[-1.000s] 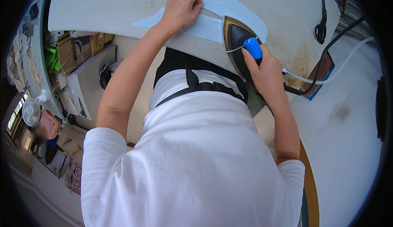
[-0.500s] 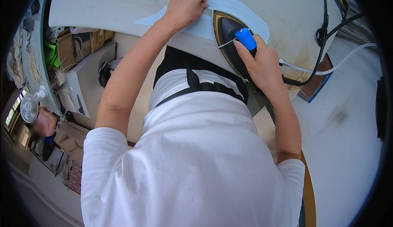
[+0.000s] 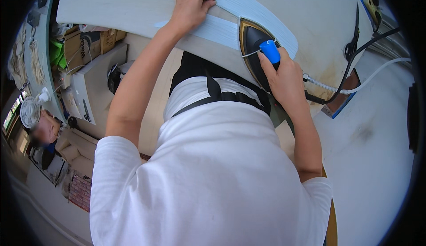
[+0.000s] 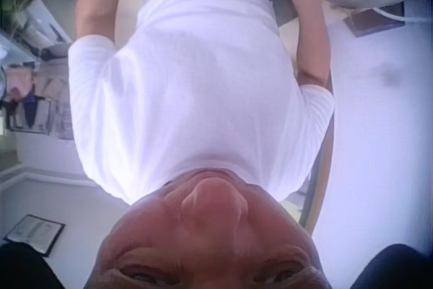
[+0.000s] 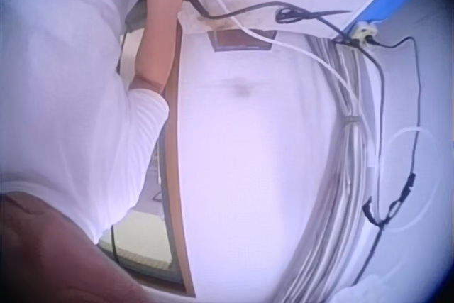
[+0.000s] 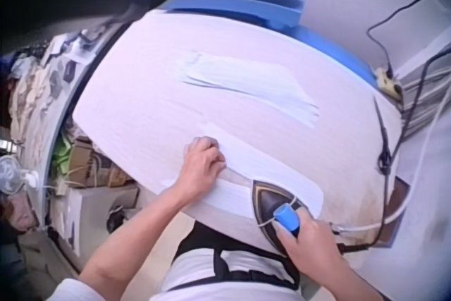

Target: The person sews light blue fabric strips using a sewing machine, then moves to a table to fold and iron the strips. They handle the fabric by hand, aligning edges before ironing with a handheld iron.

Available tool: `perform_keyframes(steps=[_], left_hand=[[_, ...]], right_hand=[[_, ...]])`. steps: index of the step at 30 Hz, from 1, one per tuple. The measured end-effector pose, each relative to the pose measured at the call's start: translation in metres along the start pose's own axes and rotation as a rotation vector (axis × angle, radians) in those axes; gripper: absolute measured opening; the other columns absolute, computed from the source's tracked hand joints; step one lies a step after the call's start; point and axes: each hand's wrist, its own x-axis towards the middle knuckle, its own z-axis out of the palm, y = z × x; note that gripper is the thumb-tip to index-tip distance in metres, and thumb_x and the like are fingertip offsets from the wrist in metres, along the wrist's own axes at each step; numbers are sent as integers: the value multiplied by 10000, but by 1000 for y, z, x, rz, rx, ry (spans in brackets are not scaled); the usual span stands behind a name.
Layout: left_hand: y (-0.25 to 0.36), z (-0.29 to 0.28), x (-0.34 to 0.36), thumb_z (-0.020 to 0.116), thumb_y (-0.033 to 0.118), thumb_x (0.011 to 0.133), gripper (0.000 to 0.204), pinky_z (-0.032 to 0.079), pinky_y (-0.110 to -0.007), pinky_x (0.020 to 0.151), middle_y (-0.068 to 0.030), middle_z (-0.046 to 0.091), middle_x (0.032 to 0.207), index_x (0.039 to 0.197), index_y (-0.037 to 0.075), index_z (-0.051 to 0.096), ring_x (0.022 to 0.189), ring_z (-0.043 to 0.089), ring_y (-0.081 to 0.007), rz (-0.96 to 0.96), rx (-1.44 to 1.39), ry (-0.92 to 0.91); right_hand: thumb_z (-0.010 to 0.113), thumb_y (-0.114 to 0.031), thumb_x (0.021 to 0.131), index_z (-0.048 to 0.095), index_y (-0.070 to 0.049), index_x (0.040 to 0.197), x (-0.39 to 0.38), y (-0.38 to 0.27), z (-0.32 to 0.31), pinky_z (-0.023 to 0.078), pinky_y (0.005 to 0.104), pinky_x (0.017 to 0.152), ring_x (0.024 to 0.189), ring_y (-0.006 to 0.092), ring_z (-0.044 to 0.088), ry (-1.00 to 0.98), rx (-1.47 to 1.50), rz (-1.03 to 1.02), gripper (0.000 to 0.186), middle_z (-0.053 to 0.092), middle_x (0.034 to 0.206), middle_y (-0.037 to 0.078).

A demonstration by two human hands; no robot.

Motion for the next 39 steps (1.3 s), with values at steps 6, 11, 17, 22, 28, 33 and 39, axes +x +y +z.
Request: perform_keyframes(steps=[6, 11, 17, 22, 28, 33, 39], left_hand=[[-12, 2, 1, 730, 106, 778, 86, 410, -465, 894, -109, 603, 1013, 775, 63, 655, 1044, 546, -332, -48, 0, -29], [-13, 2, 3, 729, 124, 789, 96, 409, -474, 885, -113, 599, 1005, 773, 58, 662, 1044, 545, -331, -46, 34, -55], [-14, -2, 5, 733, 142, 796, 116, 414, -472, 882, -124, 600, 1005, 770, 49, 668, 1043, 544, -336, -30, 40, -70], [-15, -3, 8, 739, 156, 798, 128, 426, -473, 871, -129, 604, 990, 758, 50, 680, 1035, 548, -338, -44, 74, -108], [-16, -3, 12, 745, 170, 802, 137, 437, -478, 872, -129, 608, 982, 747, 50, 705, 1035, 550, -338, -106, 114, -171], [-11, -1, 13, 751, 170, 797, 132, 444, -486, 874, -125, 613, 989, 748, 51, 718, 1045, 551, -337, -129, 142, -190], [-2, 3, 14, 756, 166, 794, 126, 444, -488, 868, -116, 618, 983, 744, 56, 720, 1044, 556, -331, -105, 153, -179]], right_hand=[[659, -357, 969, 571, 46, 901, 2, -4, 6, 511, 508, 645, 675, 457, 652, 14, -5, -1, 419, 650, 714, 273], [659, -352, 969, 571, 48, 900, 3, -4, 7, 509, 514, 640, 676, 468, 650, 24, 2, -14, 416, 650, 717, 282], [659, -352, 968, 573, 48, 897, 3, -3, 10, 507, 518, 641, 682, 475, 650, 26, 19, -13, 415, 648, 717, 291], [659, -351, 969, 574, 50, 895, 4, -3, 11, 508, 519, 650, 688, 479, 650, 29, 13, -19, 417, 649, 721, 294], [663, -347, 968, 584, 47, 910, 5, -5, 9, 504, 514, 657, 699, 475, 649, 14, 32, -9, 405, 654, 738, 288], [667, -343, 967, 599, 42, 931, 8, -7, 7, 504, 487, 650, 689, 452, 651, 0, 88, -3, 393, 656, 736, 267], [661, -356, 969, 600, 53, 933, 10, -16, 4, 508, 476, 651, 686, 444, 654, -8, 111, -23, 415, 655, 731, 265]])
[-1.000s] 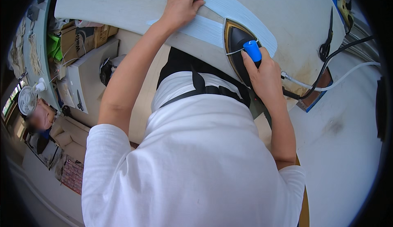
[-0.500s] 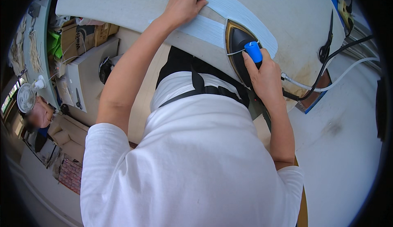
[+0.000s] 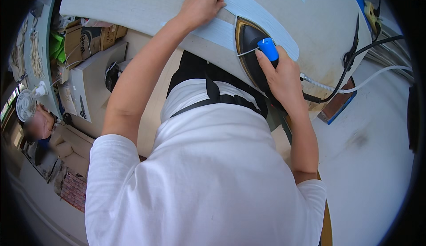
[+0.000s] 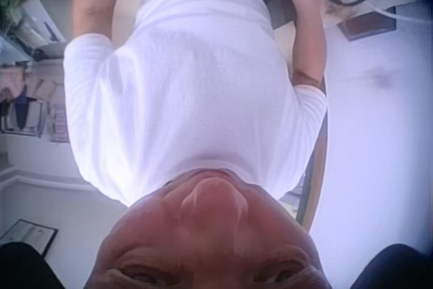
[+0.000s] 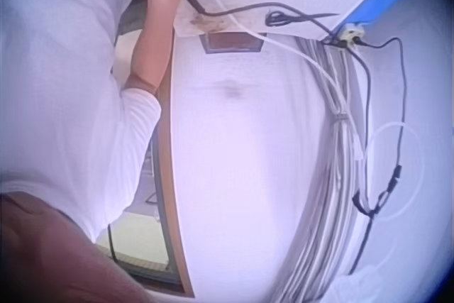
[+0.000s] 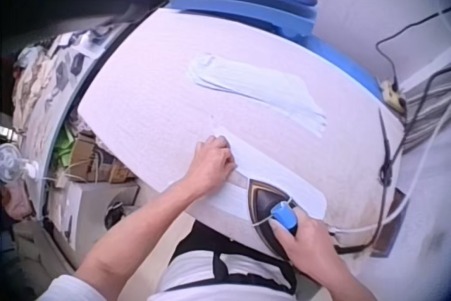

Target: The person sews light blue fabric strips using a sewing machine, then moves to a table to fold and iron the strips. They handle the fabric by hand, aligning edges before ironing with a handheld iron.

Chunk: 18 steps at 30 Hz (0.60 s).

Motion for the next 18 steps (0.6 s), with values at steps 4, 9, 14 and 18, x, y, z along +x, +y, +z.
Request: perform_keyframes(steps=[4, 9, 14, 18], left_hand=[[4, 2, -1, 746, 145, 786, 96, 441, -486, 869, -111, 619, 982, 755, 63, 707, 1043, 558, -327, 15, 3, 6], [3, -5, -12, 723, 118, 784, 82, 422, -475, 880, -114, 601, 1032, 808, 67, 664, 1054, 546, -334, 125, 32, 96], [15, 14, -20, 766, 95, 798, 161, 365, -435, 959, -40, 619, 1076, 935, 95, 682, 1096, 548, -256, 214, -1, 42], [14, 26, -17, 774, 102, 798, 95, 386, -421, 929, -39, 618, 1084, 850, 90, 695, 1072, 560, -259, 211, -67, 32]], right_hand=[[656, -361, 969, 598, 53, 927, 1, -2, -1, 508, 479, 649, 690, 445, 659, -14, -34, -8, 420, 656, 732, 269], [665, -352, 967, 595, 34, 915, -10, 15, 2, 488, 479, 623, 639, 427, 635, 61, -77, -16, 396, 633, 689, 254], [687, -325, 961, 585, 30, 901, -26, 34, -4, 469, 447, 603, 583, 358, 575, 86, 16, 138, 374, 593, 651, 215], [676, -335, 967, 589, 34, 919, -21, 31, -5, 488, 442, 623, 615, 377, 608, 85, 41, 145, 382, 614, 679, 229]])
